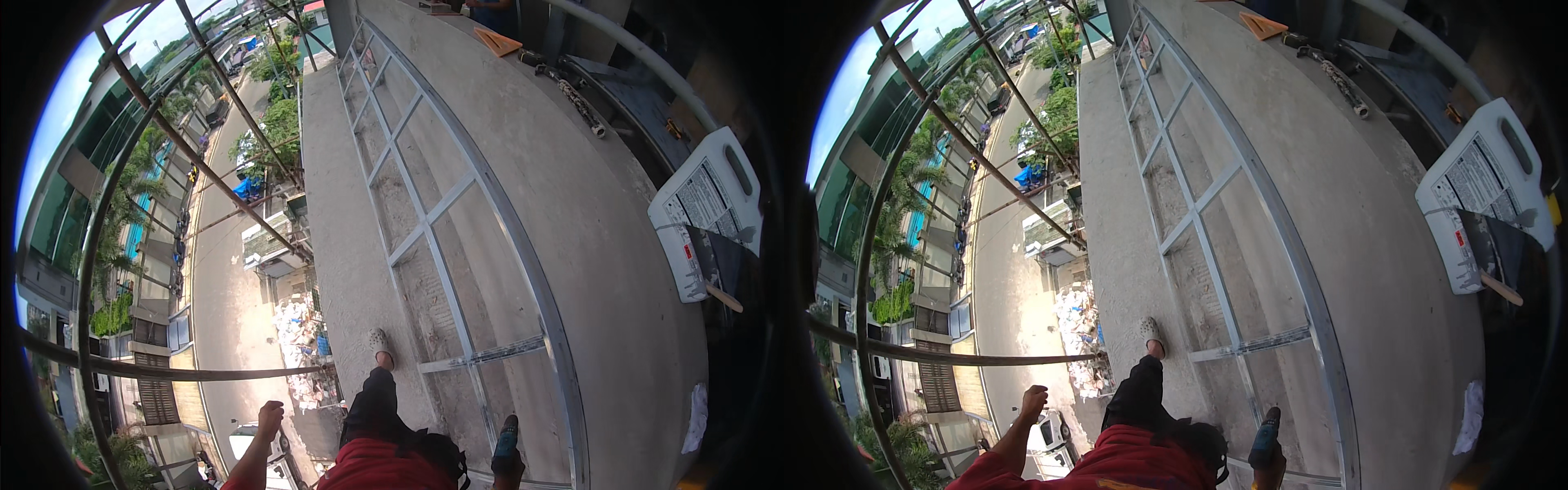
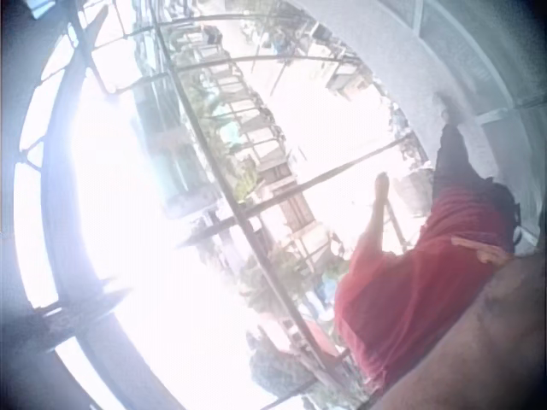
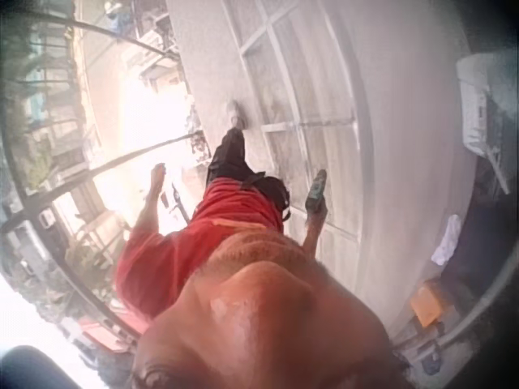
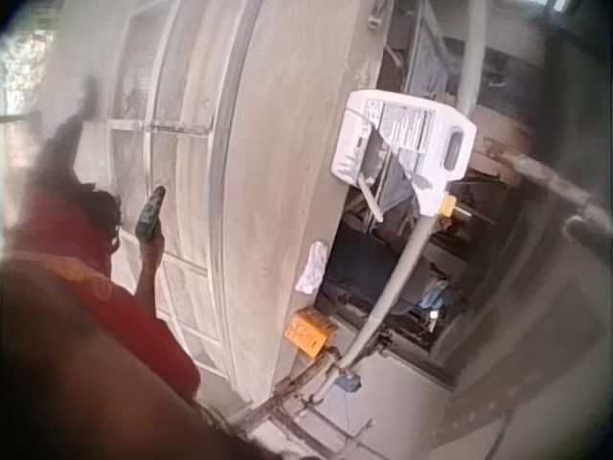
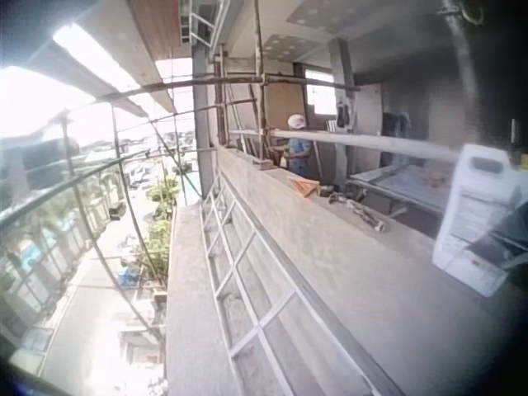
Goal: The person applies a liquid to a metal frame using a brush, then uses a power drill to fasten screws into the frame while wiping the area with a cloth. The person handles a container of liquid, a brush, a drill, and a cloth during the process.
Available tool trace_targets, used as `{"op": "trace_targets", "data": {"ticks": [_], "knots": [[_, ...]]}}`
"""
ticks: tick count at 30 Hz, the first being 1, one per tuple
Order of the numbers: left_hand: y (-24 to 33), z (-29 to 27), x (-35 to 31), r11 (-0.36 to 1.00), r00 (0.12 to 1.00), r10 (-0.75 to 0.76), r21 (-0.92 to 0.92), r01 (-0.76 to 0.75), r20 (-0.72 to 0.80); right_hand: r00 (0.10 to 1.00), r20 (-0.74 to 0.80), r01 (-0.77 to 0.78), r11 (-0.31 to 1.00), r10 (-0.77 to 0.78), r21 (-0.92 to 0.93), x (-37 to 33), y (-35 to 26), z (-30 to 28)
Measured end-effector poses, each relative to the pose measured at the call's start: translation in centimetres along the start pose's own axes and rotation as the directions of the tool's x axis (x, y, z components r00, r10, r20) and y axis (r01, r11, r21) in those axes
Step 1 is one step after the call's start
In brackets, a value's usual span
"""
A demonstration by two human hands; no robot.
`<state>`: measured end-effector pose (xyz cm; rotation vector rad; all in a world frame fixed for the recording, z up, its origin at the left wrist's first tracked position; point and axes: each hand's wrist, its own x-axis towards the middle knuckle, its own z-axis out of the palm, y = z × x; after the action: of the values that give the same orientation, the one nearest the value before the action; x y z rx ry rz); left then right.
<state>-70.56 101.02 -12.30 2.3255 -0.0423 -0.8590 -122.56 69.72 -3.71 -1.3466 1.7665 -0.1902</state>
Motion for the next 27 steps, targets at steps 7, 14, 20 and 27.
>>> {"op": "trace_targets", "data": {"ticks": [7, 14, 20, 27], "knots": [[-5.4, -9.1, 14.7, 0.719, 0.427, -0.659, 0.684, 0.119, 0.619, 0.989, -0.078, 0.127, 0.991, -0.124, 0.035, 5.5, -13.3, 7.9], [28.4, -10.3, 26.2, 0.789, 0.830, 0.435, 0.297, -0.538, 0.350, 0.987, -0.085, 0.151, 0.958, -0.134, 0.244, 11.9, -27.5, 13.5], [42.0, -8.3, 26.8, 0.736, 0.754, 0.560, 0.212, -0.643, 0.343, 0.911, -0.033, 0.412, 0.896, -0.412, 0.165, 17.5, -35.5, 15.8], [37.9, -6.0, 30.9, 0.967, 0.957, 0.244, 0.035, -0.252, 0.159, 0.843, 0.074, 0.518, 0.841, -0.533, 0.155, 26.2, -46.1, 18.1]]}}
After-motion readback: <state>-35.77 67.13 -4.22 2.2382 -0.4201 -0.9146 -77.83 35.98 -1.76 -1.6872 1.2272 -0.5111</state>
